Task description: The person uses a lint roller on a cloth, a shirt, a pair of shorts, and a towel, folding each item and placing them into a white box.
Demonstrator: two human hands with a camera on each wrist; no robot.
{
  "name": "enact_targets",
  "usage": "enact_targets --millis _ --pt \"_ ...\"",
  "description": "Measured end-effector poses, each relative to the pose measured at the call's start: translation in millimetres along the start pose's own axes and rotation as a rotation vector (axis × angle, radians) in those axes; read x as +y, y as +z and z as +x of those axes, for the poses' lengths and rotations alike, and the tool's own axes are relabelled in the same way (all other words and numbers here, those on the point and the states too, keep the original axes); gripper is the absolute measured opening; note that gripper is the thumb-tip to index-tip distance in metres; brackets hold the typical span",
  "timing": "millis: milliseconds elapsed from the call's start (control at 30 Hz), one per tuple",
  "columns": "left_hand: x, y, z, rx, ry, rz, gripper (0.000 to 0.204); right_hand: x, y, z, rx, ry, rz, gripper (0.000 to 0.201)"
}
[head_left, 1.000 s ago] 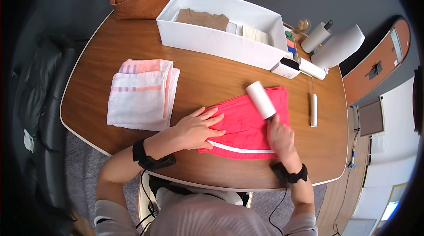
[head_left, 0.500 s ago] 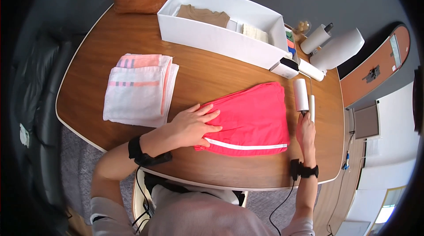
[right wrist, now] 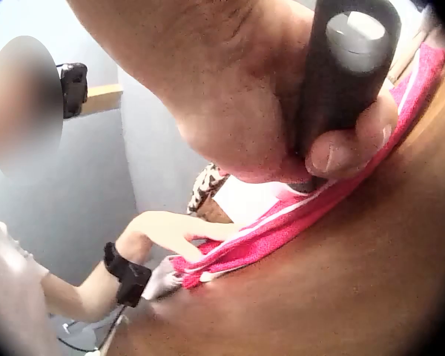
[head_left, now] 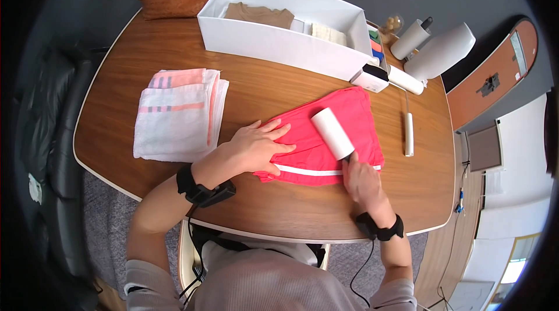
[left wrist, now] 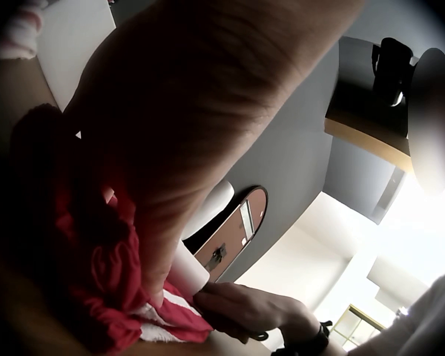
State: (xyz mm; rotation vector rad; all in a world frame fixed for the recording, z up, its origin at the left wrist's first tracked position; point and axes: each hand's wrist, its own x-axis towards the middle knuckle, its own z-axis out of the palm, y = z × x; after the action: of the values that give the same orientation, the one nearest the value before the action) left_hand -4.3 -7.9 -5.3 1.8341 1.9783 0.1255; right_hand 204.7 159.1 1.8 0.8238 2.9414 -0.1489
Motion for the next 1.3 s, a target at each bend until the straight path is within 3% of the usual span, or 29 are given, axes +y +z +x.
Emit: enact_targets --millis 533,633,767,833,900,967,1000,1100,1133,1300 --pt "1 -4 -1 -0.012 0.001 -0.011 0.064 93 11 48 0.091 0.423 -0.051 0.036" --pt "2 -5 -1 -0.017 -0.001 0.008 0.063 109 3 49 -0.003 0.386 0.041 0.037" --pt "3 -7 -1 -0.027 -0.005 0.018 0.063 70 -15 24 0.318 0.292 -0.061 0.030" --pt "2 -5 0 -0.027 0.002 0.014 0.063 44 -19 4 0.237 0.174 0.106 0.026" --pt "3 -4 0 -0.033 -0.005 0.019 0.063 20 -23 -13 0.014 -0.003 0.121 0.026" --pt "3 -5 0 -0.036 -0.007 0.020 0.063 10 -2 -31 0.185 -0.330 0.023 0.018" --pt "3 -4 1 -0.033 -0.008 0.016 0.063 -1 -1 -34 0.192 -0.303 -0.005 0.036" --pt "1 -4 0 -0.021 -0.016 -0.001 0.063 -4 13 -31 0.090 -0.127 -0.128 0.037" --pt "2 -3 0 -0.019 -0.014 -0.006 0.062 -5 2 -22 -0.059 0.036 0.003 0.037" --pt "2 -3 0 0.001 -0.006 -0.014 0.062 35 4 2 -0.014 0.198 -0.084 0.035"
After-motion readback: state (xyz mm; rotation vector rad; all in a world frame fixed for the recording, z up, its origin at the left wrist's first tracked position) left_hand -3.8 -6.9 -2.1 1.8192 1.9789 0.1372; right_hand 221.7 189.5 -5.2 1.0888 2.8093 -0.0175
